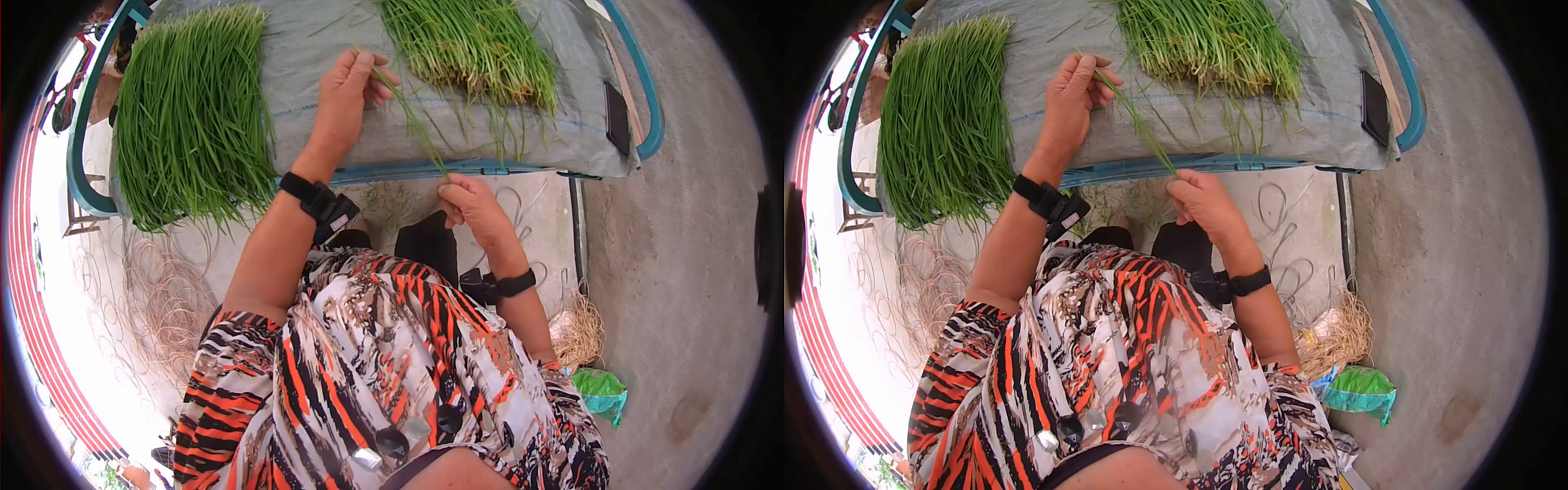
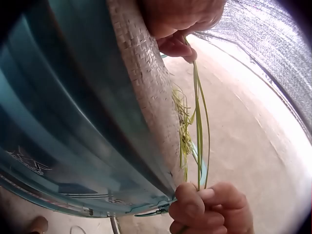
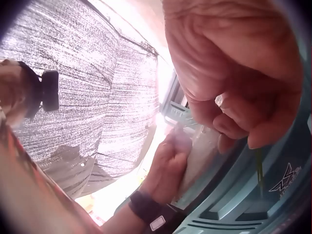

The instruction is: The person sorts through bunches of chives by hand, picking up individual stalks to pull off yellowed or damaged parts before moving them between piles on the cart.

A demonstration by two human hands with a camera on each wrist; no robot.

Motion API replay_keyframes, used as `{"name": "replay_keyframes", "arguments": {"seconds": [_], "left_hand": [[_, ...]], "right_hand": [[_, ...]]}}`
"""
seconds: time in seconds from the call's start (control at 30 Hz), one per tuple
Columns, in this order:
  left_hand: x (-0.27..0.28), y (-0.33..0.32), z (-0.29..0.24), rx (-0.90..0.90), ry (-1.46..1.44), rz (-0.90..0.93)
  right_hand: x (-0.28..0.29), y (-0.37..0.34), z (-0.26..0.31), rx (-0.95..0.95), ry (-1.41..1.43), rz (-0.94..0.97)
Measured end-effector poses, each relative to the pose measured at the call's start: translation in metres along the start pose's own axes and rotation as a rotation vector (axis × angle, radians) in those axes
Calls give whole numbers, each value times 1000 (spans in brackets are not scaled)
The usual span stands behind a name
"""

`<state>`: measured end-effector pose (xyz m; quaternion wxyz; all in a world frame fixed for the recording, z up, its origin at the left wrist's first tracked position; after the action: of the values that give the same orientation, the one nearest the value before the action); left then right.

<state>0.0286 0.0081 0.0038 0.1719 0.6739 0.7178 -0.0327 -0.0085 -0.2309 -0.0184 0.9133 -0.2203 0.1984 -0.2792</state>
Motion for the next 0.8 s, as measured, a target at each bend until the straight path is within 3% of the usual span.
{"name": "replay_keyframes", "arguments": {"seconds": [0.07, 0.27, 0.37, 0.57, 0.8], "left_hand": [[-3, -1, -2, 5, 63, 11], [-2, 0, 3, -21, -103, -44], [-2, 0, 4, -33, -81, -55], [-5, -3, 1, -44, -27, -132], [-8, -3, -5, -22, -12, -234]], "right_hand": [[-6, -5, 3, 0, 61, 5], [-7, -20, -5, 154, 222, -143], [10, -34, -22, 174, 203, -132], [27, -53, -34, 172, 113, -249], [37, -58, -36, 212, 194, -431]]}}
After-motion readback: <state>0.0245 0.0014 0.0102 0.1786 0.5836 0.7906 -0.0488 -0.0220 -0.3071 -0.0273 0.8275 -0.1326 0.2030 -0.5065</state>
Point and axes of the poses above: each hand's wrist, its own y-axis towards the middle knuckle, its own x-axis out of the back of the hand, z = x × y, the point moved 3 cm from there along y, towards the middle knuckle, and after that the axes turned 11 degrees about z, right-handed, at the moved point
